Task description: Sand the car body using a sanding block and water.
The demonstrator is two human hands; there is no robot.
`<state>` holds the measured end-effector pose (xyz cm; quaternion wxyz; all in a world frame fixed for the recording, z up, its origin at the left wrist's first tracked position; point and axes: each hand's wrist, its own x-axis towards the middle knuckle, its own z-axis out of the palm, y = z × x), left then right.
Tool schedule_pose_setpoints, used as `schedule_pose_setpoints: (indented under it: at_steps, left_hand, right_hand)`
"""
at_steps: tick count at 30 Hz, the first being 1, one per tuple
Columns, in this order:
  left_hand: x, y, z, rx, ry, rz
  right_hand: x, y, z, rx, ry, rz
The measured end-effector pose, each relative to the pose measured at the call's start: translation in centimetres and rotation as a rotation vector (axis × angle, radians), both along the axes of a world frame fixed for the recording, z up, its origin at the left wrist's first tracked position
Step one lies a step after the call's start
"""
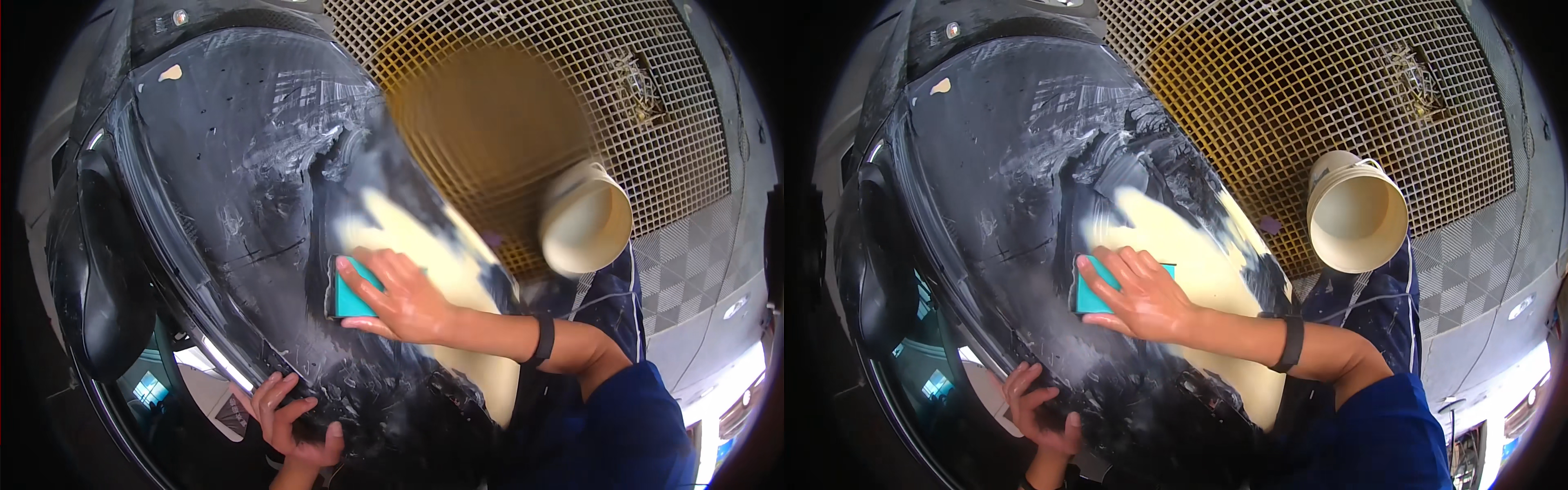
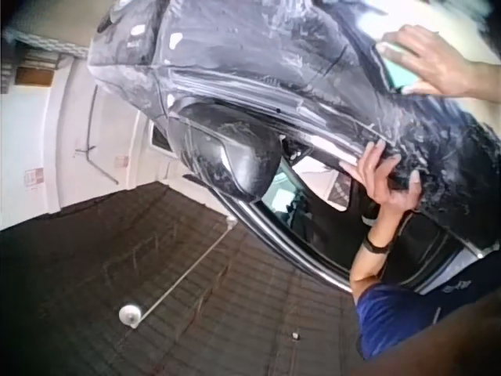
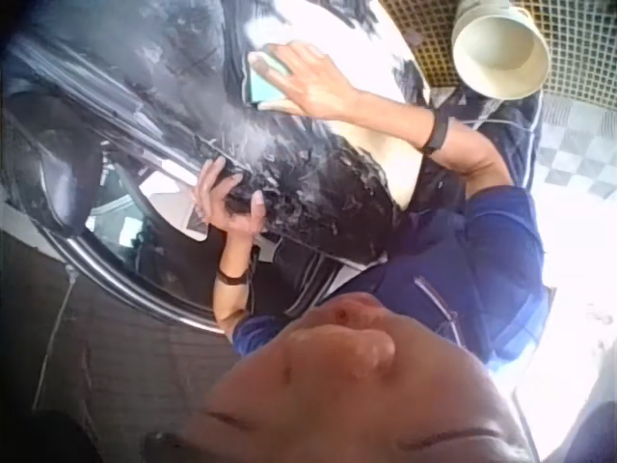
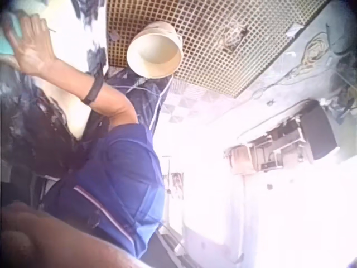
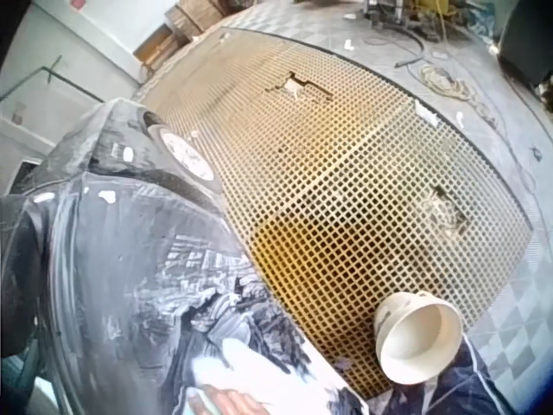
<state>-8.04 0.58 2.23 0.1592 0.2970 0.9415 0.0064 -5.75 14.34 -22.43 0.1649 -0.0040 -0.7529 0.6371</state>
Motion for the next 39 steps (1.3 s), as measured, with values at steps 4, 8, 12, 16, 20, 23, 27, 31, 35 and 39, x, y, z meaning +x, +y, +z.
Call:
schedule_pose_setpoints:
  at_steps: [4,8,12,16,20,23,27,31,35,39]
  left_hand:
    - [-0.5,0.6,-0.6,-0.048,-0.031,-0.011]
    - [-0.2,0.3,0.0,-0.081,0.006,-0.007]
    - [0.0,0.3,0.0,-0.076,-0.013,-0.007]
    - [0.3,0.3,-0.5,-0.077,0.014,0.014]
    - [0.2,0.0,-0.1,-0.098,0.061,-0.004]
    - [0.0,0.5,-0.5,-0.127,0.037,-0.028]
    - [0.0,-0.4,0.0,-0.164,0.03,-0.007]
    - [0.1,-0.8,-0.7,-0.073,0.035,-0.008]
    - [-0.1,-0.2,-0.8,-0.051,0.042,-0.026]
    - [0.2,0.0,-0.2,-0.095,0.052,-0.022]
  right_hand:
    - [-6.7,1.6,-5.1,0.014,-0.134,-0.162]
    - [-0.9,-0.9,0.4,0.02,-0.013,-0.095]
    - [-3.8,1.6,-3.5,0.11,-0.028,-0.151]
    - [-5.0,0.0,-4.4,0.082,-0.229,-0.245]
    - [-2.6,0.4,-4.8,0.044,-0.059,-0.137]
    - [-7.2,0.4,-14.7,-0.091,-0.293,-0.288]
    - [-6.4,-2.8,-13.8,-0.06,-0.362,-0.239]
    - [-3.9,-0.6,-13.3,0.011,-0.214,-0.159]
    - [-8.2,-1.6,-16.7,-0.085,-0.412,-0.295]
    - [-4.2,-1.3,-12.6,-0.063,-0.321,-0.173]
